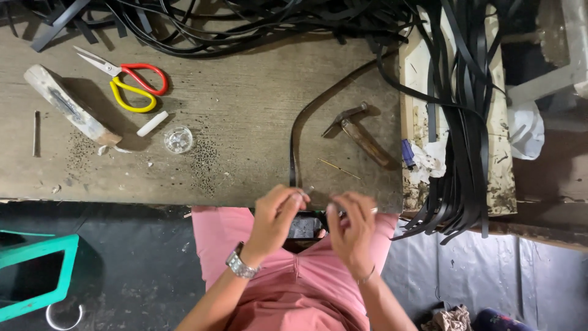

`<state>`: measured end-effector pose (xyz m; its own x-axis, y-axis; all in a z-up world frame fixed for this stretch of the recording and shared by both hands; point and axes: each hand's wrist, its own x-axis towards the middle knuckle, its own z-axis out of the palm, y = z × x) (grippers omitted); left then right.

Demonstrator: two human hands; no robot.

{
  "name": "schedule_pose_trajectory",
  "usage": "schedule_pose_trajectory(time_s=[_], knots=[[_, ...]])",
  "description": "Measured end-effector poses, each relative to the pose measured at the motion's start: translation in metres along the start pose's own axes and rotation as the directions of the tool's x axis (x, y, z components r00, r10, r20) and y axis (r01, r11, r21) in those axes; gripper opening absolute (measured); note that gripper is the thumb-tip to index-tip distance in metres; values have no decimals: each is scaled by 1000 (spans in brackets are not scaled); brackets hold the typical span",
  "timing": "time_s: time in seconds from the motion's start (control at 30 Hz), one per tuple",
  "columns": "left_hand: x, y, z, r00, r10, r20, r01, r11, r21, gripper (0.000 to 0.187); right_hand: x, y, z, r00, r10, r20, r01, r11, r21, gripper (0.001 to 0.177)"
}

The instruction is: Using a hammer and a metal punch to create a series of holes in a leather strap on a workshop table.

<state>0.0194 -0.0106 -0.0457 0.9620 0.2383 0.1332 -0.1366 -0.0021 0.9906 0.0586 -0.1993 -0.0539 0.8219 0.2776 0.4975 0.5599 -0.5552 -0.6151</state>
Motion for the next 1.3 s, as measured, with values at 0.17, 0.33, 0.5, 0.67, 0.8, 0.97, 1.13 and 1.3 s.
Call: schedule_pose_trajectory(time_s=[0.17, 0.33, 0.5, 0.67, 0.8, 0.97, 1.13, 1.3], knots=[[-10, 59, 22, 992, -2, 127, 4, 1000, -14, 32, -19, -53, -23, 892, 256, 373, -409, 808, 423, 39], [-24, 48, 39, 971, -105, 215, 128, 987, -96, 26, -50, -50, -24, 862, 330, 384, -479, 777, 408, 44], [-31, 28, 49, 885, -339, 321, 446, 815, -369, 25, -58, -41, -26, 826, 387, 410, -553, 696, 458, 37], [-41, 12, 59, 877, -384, 289, 476, 779, -408, 33, -63, -37, -23, 844, 430, 320, -526, 778, 343, 19], [-55, -13, 60, 890, -401, 217, 451, 841, -299, 38, -69, -29, -19, 899, 401, 176, -425, 896, 130, 18], [-49, -3, 55, 797, -572, 194, 592, 804, -61, 37, -61, -22, -14, 781, 563, 271, -600, 796, 74, 18], [-51, -14, 57, 770, -616, 165, 635, 765, -106, 50, -66, -17, -11, 802, 536, 264, -572, 816, 81, 22], [-48, -3, 55, 799, -576, 173, 600, 782, -170, 33, -67, -19, -9, 816, 539, 210, -566, 818, 99, 14]])
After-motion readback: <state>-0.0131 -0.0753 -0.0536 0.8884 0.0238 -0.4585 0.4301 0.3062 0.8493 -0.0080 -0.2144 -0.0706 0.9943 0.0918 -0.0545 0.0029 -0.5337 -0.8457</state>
